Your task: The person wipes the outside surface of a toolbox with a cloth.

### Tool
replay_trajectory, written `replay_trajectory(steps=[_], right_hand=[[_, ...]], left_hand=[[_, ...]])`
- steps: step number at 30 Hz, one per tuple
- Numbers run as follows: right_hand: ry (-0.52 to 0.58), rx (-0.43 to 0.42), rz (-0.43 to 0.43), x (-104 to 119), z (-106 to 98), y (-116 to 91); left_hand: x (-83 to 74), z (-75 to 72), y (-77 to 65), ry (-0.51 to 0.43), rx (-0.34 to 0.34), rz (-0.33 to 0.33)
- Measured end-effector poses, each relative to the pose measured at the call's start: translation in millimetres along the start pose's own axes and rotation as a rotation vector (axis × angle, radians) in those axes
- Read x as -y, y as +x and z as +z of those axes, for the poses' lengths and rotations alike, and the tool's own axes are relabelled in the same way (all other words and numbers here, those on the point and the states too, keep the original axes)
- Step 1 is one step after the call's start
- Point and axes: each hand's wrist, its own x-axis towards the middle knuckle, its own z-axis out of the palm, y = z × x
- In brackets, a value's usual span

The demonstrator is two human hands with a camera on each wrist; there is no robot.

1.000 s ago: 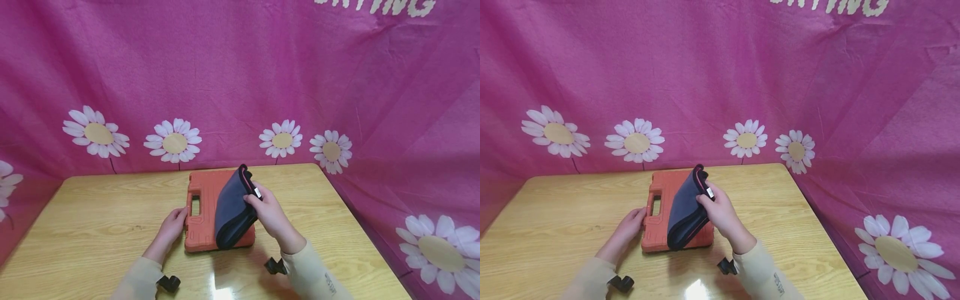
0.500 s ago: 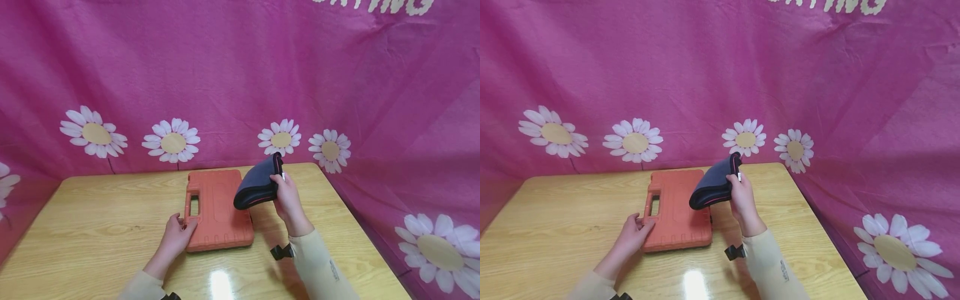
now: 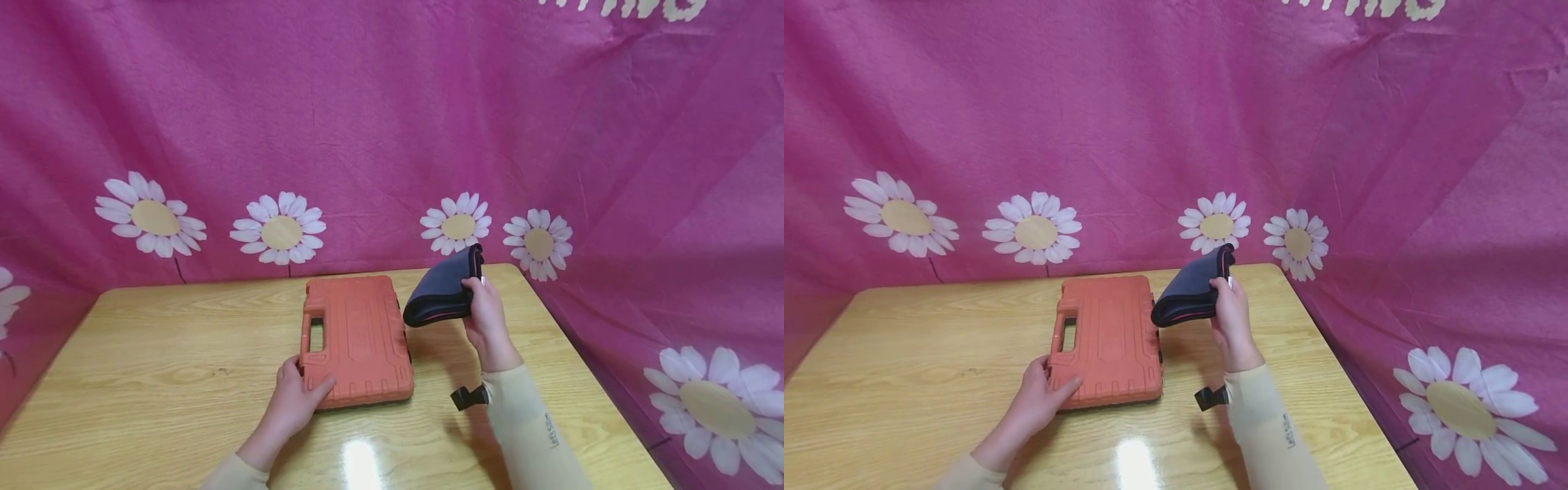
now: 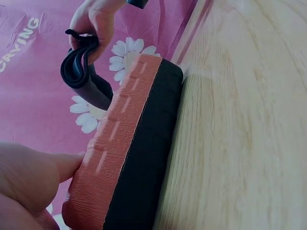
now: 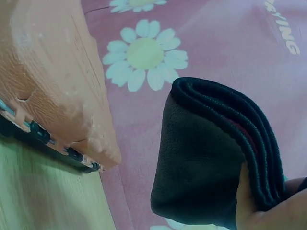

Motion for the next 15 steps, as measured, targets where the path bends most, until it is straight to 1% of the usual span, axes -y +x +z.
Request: replay_trajectory(steps=[3, 7, 11, 15], right_hand=[[0.010, 0.008, 0.027, 2, -4, 2], [0.006, 0.011, 0.041, 2, -5, 5], [-0.007, 0.016, 0.047, 2, -8, 6], [0.020, 0.029, 0.059, 5, -12, 7]], left_hand=[[1.3, -0.6, 0.8, 0.001, -0.004, 0.004], [2.7, -1.5, 3.5, -0.014, 0.001, 0.001], [5.1, -4.3, 7.0, -0.051, 0.017, 0.006], [9.1, -9.5, 11.7, -0.097, 0.038, 0.002]])
